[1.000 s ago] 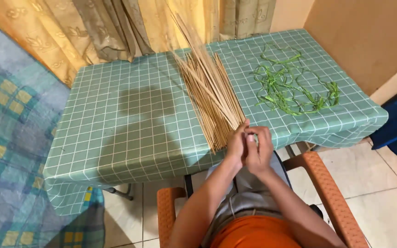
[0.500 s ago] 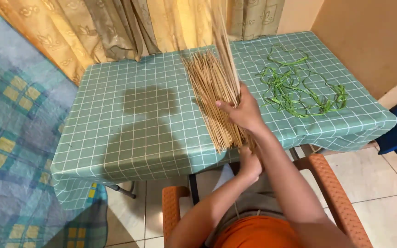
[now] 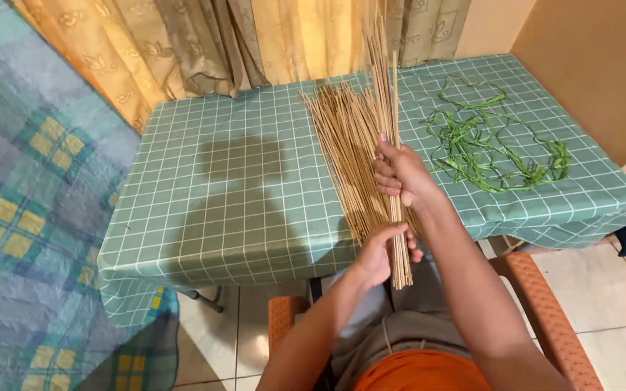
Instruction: Organizing and tying thin bamboo sticks into bundles using flexible green strips.
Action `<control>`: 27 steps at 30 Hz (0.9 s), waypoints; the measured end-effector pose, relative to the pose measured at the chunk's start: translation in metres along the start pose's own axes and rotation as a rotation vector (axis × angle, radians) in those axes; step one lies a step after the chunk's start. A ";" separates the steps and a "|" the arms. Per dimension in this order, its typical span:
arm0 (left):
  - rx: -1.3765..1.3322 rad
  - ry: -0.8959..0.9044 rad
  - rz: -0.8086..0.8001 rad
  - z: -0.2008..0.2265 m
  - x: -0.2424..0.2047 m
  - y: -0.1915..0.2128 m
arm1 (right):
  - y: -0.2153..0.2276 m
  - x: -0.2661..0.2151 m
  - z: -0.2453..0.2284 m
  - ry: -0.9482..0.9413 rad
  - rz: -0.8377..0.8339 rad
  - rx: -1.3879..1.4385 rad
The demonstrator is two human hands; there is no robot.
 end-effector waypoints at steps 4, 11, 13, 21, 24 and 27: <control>-0.142 0.012 0.019 0.007 -0.001 0.004 | -0.013 0.004 0.000 0.009 -0.032 0.022; 0.056 -0.059 0.109 0.041 -0.019 -0.015 | -0.019 0.005 0.001 0.074 0.161 0.011; 0.130 -0.047 0.137 0.048 -0.021 -0.023 | -0.014 0.011 0.003 0.092 0.167 0.005; 0.393 -0.080 0.311 0.044 -0.019 -0.021 | -0.007 0.010 0.012 0.076 0.252 0.054; 0.414 -0.045 0.294 0.048 -0.016 -0.012 | 0.002 0.014 0.023 0.120 0.260 0.023; 0.445 -0.051 0.259 0.070 -0.014 -0.020 | 0.025 0.019 0.034 0.259 0.253 -0.050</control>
Point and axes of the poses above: each hand's wrist, its own x-axis towards the middle knuckle, its own y-axis out of the back of the hand, z = x × y, the point moved 3 cm from there along x, towards the middle knuckle, and after that the axes turned 4 degrees about -x, right-handed, at the moved point
